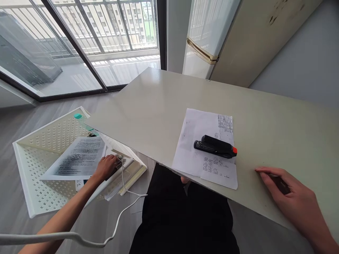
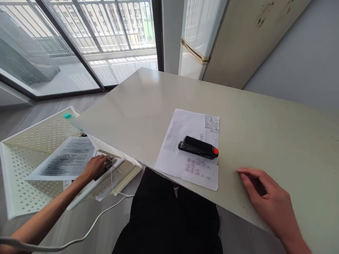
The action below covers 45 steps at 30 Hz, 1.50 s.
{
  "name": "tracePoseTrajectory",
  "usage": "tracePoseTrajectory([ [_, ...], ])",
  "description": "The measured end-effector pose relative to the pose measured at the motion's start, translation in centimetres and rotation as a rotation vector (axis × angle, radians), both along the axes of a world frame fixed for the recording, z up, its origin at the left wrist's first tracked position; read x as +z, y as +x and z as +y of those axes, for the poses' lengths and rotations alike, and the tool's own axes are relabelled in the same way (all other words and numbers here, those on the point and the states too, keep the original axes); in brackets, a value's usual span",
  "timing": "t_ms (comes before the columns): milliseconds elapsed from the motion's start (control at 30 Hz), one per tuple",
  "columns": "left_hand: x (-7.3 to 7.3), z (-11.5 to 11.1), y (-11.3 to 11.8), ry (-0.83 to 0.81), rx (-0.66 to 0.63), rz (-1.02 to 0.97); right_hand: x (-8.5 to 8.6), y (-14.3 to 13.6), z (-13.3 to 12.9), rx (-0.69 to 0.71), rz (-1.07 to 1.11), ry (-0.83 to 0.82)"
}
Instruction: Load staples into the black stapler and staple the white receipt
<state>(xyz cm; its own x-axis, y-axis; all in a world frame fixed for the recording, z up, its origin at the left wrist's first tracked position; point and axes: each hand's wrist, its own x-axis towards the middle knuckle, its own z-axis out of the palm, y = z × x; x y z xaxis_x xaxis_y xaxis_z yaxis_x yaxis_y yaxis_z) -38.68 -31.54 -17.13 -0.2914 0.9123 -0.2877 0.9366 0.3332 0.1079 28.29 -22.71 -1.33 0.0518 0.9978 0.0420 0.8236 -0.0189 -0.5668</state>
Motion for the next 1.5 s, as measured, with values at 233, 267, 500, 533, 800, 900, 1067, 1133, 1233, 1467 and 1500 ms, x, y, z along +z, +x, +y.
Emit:
tracePoseTrajectory([
  [233, 0.0, -0.1, -0.2, -0.037, 0.003, 0.010, -0.1, 0.2, 0.0, -0.019, 0.020, -0.032],
  [267, 0.1, -0.1, -0.3, -0.045, 0.002, 0.010, -0.1, 0.2, 0.0, -0.019, 0.022, -0.037],
  [500, 0.2, -0.1, -0.5, -0.086, -0.014, 0.026, 0.1, 0.1, 0.1, -0.010, 0.010, -0.032],
  [533, 0.2, -0.1, -0.5, -0.088, -0.010, 0.034, 0.0, 0.1, 0.1, -0.007, 0.008, -0.034],
  [800, 0.4, 0.5, -0.1, -0.148, -0.017, 0.082, -0.5, 0.1, 0.1, -0.061, 0.039, -0.019],
  [900, 0.6, 0.6, 0.1, -0.171, -0.032, 0.100, -0.5, 0.1, 0.1, -0.052, 0.030, -0.018],
  [1067, 0.3, 0.6, 0.2, -0.186, -0.023, 0.135, -0.6, 0.3, 0.1, -0.039, 0.026, -0.014],
  [1133, 0.1, 0.5, 0.2, -0.193, -0.013, 0.140, -0.7, 0.4, 0.2, -0.029, 0.026, -0.015],
  [1233, -0.2, 0.5, 0.1, -0.200, -0.005, 0.135, -0.7, 0.6, 0.2, -0.019, 0.029, -0.015],
  [1467, -1.1, 0.4, -0.2, -0.212, 0.057, 0.114, -0.6, 0.7, 0.2, -0.011, 0.025, -0.013],
  [1500, -1.2, 0.4, -0.2, -0.214, 0.073, 0.108, -0.7, 0.6, 0.2, -0.013, 0.021, -0.011],
])
